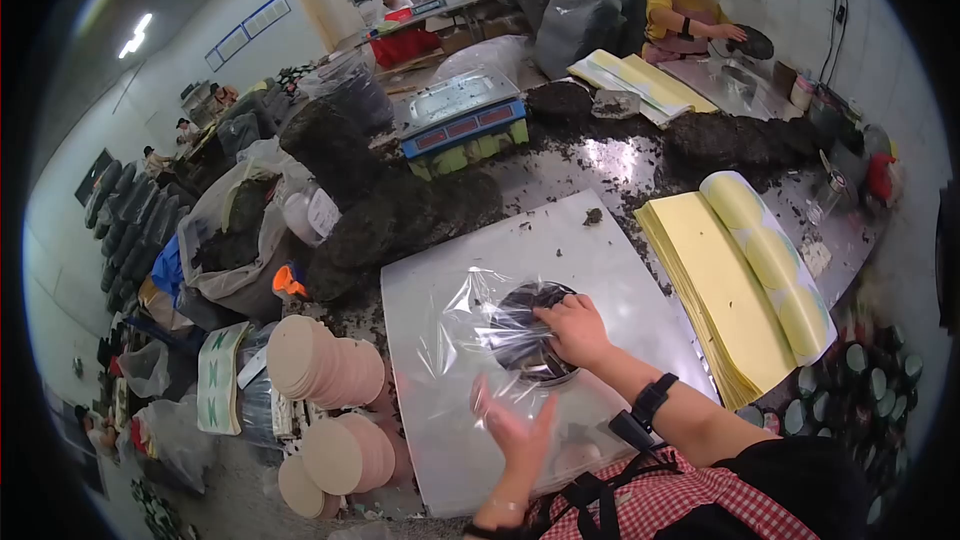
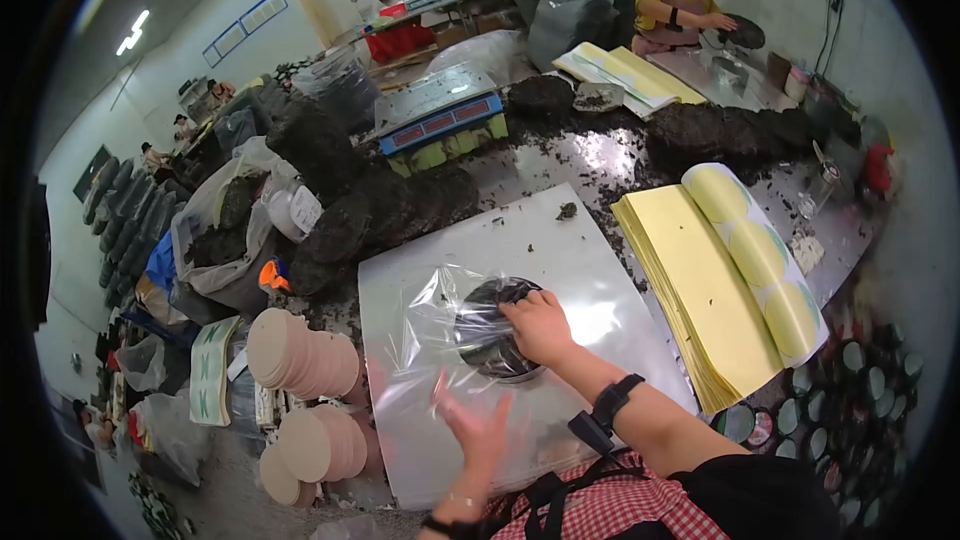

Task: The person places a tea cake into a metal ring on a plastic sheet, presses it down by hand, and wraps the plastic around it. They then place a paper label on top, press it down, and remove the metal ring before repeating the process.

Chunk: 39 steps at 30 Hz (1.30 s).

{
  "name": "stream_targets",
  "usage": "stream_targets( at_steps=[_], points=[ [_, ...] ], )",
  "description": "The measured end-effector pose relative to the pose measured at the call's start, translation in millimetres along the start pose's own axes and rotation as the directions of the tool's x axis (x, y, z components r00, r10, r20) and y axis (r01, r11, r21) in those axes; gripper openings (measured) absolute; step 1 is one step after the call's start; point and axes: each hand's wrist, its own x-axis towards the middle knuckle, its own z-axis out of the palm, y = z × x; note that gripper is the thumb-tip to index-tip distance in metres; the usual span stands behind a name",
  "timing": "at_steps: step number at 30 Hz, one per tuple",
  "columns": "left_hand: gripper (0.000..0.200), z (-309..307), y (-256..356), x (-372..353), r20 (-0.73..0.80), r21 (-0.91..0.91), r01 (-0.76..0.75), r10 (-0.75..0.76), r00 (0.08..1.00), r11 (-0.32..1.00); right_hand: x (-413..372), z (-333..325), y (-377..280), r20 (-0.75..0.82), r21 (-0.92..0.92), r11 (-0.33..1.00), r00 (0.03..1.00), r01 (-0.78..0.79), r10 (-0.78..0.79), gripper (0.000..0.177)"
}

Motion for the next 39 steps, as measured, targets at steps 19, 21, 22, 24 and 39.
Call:
stream_targets(
  at_steps=[19,21,22,24,39],
  points=[
    [0.089,25.7,-44.7,148.7,0.51,-0.549,0.566,-0.29,0.81,0.615,1.7,20.1,1.9,0.272,-0.009,0.985,0.948,0.175,-0.166,0.061],
    [0.078,43.5,-27.1,161.1,0.567,-0.497,0.524,-0.197,0.799,0.692,3.2,4.3,11.8,0.395,0.127,0.975,0.893,0.181,-0.217,0.053],
    [0.064,44.4,-29.0,147.7,0.497,-0.297,0.292,-0.114,0.86,0.909,1.0,6.2,20.0,0.291,0.206,0.951,0.914,0.23,-0.284,0.045],
    [0.056,46.0,-23.1,145.4,0.382,-0.219,-0.105,0.185,0.905,0.97,-3.4,-4.0,33.8,0.145,0.394,0.899,0.953,0.19,-0.265,0.044],
    [0.073,56.7,3.9,114.8,0.618,0.29,-0.363,0.116,0.777,0.886,-1.1,1.2,4.9,0.081,0.242,0.969,0.996,-0.043,0.023,0.056]
  ],
)
